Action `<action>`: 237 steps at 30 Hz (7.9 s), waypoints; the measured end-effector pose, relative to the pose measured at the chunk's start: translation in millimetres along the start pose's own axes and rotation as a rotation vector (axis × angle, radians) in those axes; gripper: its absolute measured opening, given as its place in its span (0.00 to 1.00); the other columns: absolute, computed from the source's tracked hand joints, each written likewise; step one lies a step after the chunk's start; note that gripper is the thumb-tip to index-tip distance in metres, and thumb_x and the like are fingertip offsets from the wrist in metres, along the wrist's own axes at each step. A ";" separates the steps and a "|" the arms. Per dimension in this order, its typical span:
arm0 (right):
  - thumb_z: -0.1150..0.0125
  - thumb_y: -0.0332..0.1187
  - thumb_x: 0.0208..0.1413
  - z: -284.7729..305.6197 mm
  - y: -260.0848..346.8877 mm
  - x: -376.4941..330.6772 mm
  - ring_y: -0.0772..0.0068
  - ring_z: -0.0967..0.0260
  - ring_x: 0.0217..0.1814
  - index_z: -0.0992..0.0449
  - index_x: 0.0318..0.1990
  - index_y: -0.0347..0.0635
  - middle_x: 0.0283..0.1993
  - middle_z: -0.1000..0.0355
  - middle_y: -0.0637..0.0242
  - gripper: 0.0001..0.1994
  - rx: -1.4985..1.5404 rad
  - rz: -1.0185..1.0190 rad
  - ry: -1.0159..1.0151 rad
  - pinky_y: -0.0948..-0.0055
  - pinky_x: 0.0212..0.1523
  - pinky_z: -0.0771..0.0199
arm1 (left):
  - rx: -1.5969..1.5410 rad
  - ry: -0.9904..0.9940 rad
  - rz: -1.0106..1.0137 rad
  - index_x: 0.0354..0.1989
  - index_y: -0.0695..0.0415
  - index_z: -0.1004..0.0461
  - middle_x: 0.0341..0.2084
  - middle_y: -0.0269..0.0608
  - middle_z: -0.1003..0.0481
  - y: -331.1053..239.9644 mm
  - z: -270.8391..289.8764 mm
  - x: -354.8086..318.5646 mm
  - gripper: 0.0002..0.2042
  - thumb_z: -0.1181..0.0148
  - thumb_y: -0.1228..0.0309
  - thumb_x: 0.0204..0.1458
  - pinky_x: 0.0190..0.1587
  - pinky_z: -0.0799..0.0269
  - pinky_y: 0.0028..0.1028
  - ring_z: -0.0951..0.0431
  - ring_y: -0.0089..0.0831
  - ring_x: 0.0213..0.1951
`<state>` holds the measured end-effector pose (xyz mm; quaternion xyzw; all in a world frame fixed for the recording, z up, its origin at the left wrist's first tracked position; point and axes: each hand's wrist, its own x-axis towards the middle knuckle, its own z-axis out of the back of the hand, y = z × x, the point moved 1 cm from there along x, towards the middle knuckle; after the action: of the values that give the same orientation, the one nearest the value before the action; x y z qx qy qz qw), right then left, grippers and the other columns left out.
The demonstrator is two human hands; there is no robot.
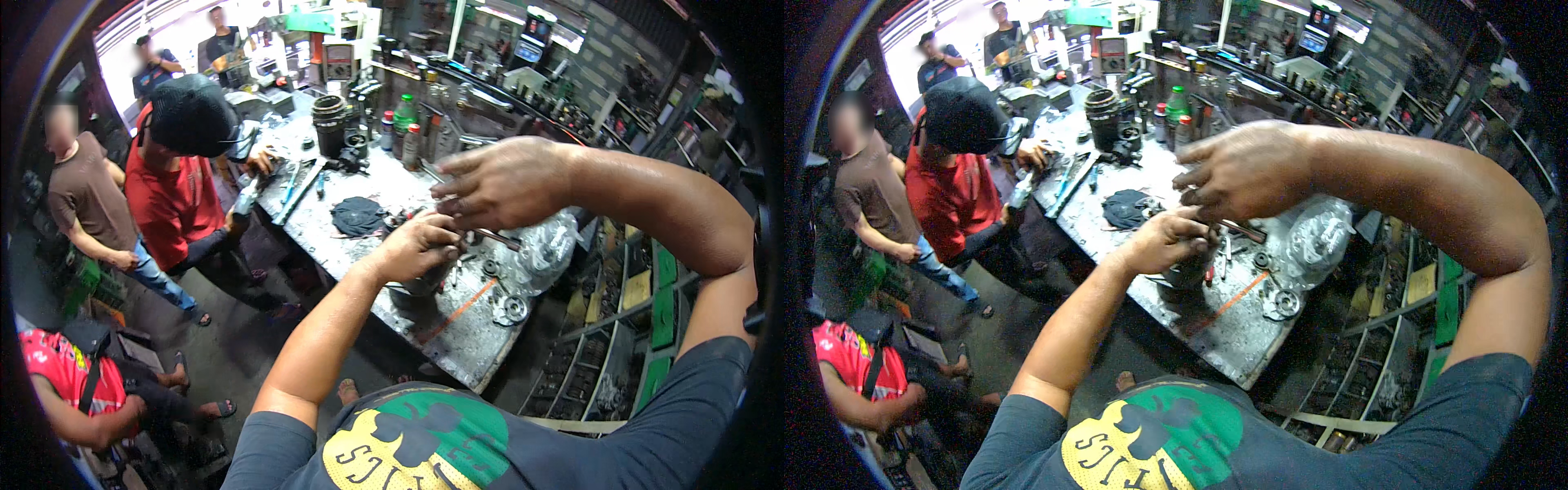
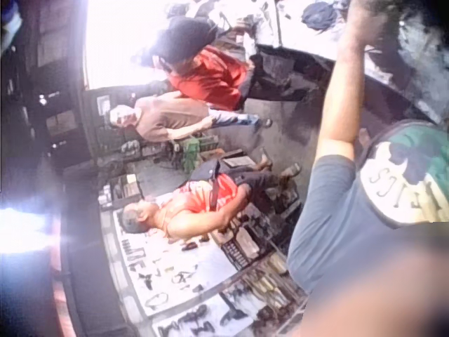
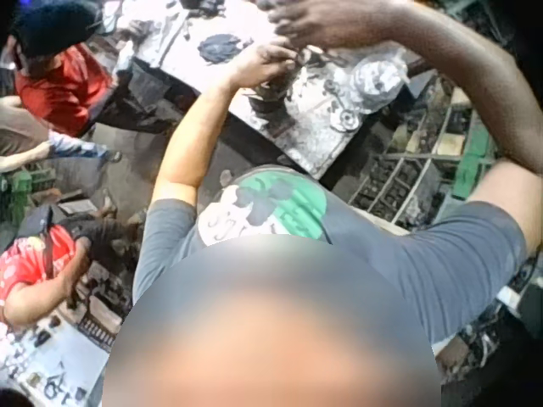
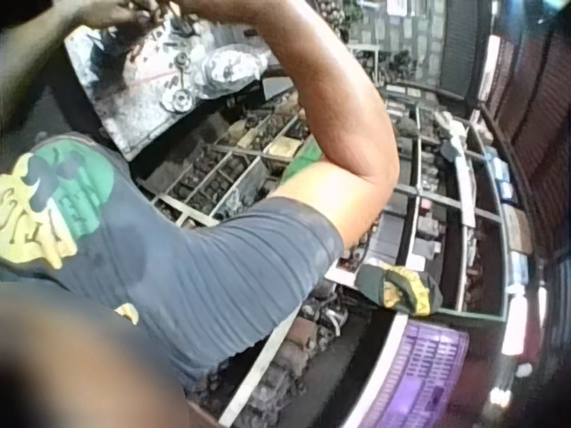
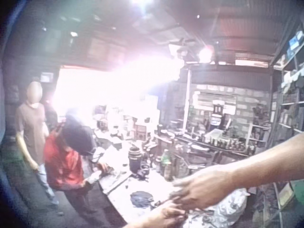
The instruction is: The person assembles a mechanical component on a workbench, handling a cylindrical housing, a circular plate, and small fasteners. They repeatedly pick up and place parts, align the plate to the housing, and use a screwdriver to tighten fasteners. Other people stand nearby and occasionally move around the workspace.
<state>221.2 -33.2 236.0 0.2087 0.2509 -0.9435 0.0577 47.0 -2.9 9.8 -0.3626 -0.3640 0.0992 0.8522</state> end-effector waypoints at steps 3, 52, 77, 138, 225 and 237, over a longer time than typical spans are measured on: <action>0.34 0.44 0.59 -8.0 3.1 11.8 0.58 0.17 0.47 0.14 0.41 0.48 0.38 0.17 0.63 0.11 0.131 -0.146 0.086 0.49 0.58 0.26 | -0.035 -0.070 -0.141 0.46 0.60 0.13 0.51 0.47 0.17 5.7 -1.9 -1.4 0.08 0.28 0.73 0.59 0.66 0.27 0.47 0.21 0.50 0.60; 0.46 0.46 0.75 -3.9 57.5 36.2 0.41 0.15 0.50 0.18 0.54 0.43 0.51 0.15 0.50 0.18 0.724 -1.005 0.103 0.45 0.53 0.16 | 0.303 -0.104 0.066 0.64 0.54 0.21 0.64 0.49 0.25 25.3 -24.7 18.1 0.36 0.19 0.53 0.46 0.71 0.27 0.40 0.23 0.48 0.65; 0.37 0.46 0.69 -23.7 69.2 42.0 0.41 0.15 0.39 0.19 0.47 0.40 0.36 0.16 0.49 0.16 0.593 -1.086 0.007 0.42 0.43 0.15 | 0.125 -0.208 0.192 0.64 0.60 0.26 0.49 0.51 0.15 4.2 -23.2 10.5 0.37 0.21 0.59 0.44 0.64 0.23 0.40 0.16 0.48 0.54; 0.30 0.39 0.51 -28.7 37.7 32.0 0.56 0.16 0.47 0.10 0.36 0.55 0.36 0.15 0.65 0.07 0.456 -0.603 0.156 0.49 0.65 0.24 | 0.054 -0.162 0.163 0.66 0.64 0.24 0.60 0.59 0.20 13.2 -18.1 8.1 0.47 0.14 0.53 0.35 0.70 0.28 0.45 0.21 0.54 0.64; 0.29 0.51 0.36 -79.5 23.1 37.3 0.67 0.22 0.23 0.22 0.21 0.61 0.22 0.25 0.77 0.11 0.256 -0.246 -0.298 0.58 0.35 0.31 | -0.017 -0.431 0.222 0.48 0.62 0.17 0.42 0.57 0.14 -12.1 -35.9 7.5 0.34 0.13 0.54 0.34 0.54 0.18 0.44 0.12 0.53 0.48; 0.30 0.54 0.47 -73.1 11.6 37.3 0.60 0.18 0.28 0.14 0.33 0.57 0.25 0.19 0.70 0.15 0.256 -0.127 0.092 0.58 0.42 0.22 | 0.447 0.094 -0.185 0.45 0.50 0.15 0.46 0.48 0.16 17.7 -15.1 35.6 0.23 0.24 0.49 0.45 0.57 0.20 0.53 0.18 0.55 0.52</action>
<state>216.5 -7.0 157.5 0.2412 0.1435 -0.9589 -0.0409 84.6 17.0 10.0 -0.1342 -0.3243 0.0819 0.9328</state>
